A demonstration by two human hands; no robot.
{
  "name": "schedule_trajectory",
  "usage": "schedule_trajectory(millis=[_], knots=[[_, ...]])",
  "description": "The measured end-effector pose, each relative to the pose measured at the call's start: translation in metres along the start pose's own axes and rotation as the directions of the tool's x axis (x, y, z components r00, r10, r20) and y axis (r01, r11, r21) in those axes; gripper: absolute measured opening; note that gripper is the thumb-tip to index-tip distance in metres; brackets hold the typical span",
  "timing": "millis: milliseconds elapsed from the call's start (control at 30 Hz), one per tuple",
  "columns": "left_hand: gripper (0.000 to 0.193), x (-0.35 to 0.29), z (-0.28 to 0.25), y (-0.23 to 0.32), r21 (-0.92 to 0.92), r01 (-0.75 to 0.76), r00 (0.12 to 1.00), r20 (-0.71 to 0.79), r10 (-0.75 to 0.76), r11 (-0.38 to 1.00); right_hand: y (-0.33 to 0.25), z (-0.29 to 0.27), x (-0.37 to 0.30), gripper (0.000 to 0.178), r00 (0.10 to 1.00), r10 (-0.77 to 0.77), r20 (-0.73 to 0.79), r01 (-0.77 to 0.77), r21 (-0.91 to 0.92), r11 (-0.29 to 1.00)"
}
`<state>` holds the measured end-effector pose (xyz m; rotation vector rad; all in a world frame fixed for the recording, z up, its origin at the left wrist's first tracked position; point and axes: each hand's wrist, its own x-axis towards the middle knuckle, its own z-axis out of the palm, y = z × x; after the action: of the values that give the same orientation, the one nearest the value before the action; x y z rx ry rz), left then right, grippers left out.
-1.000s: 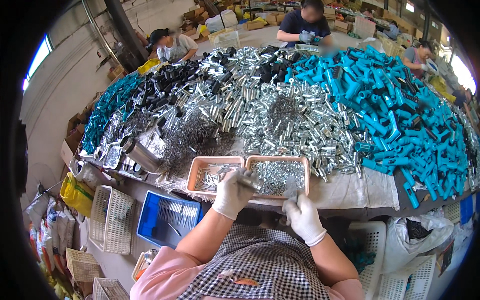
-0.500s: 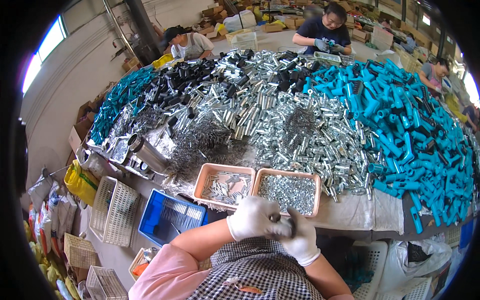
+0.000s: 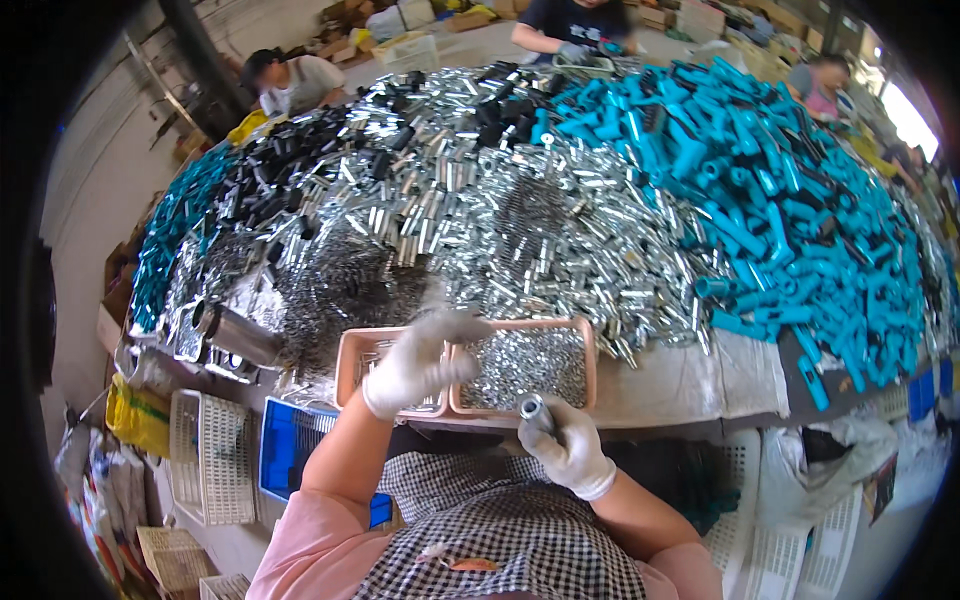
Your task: The person assembles tool components by inserting metal pins, springs, and cylinders into plastic handles by hand.
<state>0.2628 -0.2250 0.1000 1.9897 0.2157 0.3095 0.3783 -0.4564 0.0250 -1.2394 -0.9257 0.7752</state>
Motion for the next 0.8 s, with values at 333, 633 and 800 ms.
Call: schedule_trajectory(millis=[333, 633, 800], knots=[[0.041, -0.036, 0.083, 0.021, -0.676, -0.107, 0.994, -0.069, 0.081, 0.729, -0.014, 0.011, -0.005, 0.066, 0.998, -0.04, 0.054, 0.044, -0.073, 0.996], [0.027, -0.052, 0.056, 0.033, 0.379, -0.264, 0.947, -0.072, 0.313, 0.887, -0.032, 0.005, -0.038, 0.046, 0.979, -0.202, -0.024, 0.175, -0.407, 0.896], [0.026, -0.056, 0.084, 0.027, 0.631, -0.345, 0.936, 0.172, 0.308, 0.695, -0.019, 0.013, -0.033, 0.042, 0.977, -0.134, 0.166, 0.208, -0.6, 0.772]])
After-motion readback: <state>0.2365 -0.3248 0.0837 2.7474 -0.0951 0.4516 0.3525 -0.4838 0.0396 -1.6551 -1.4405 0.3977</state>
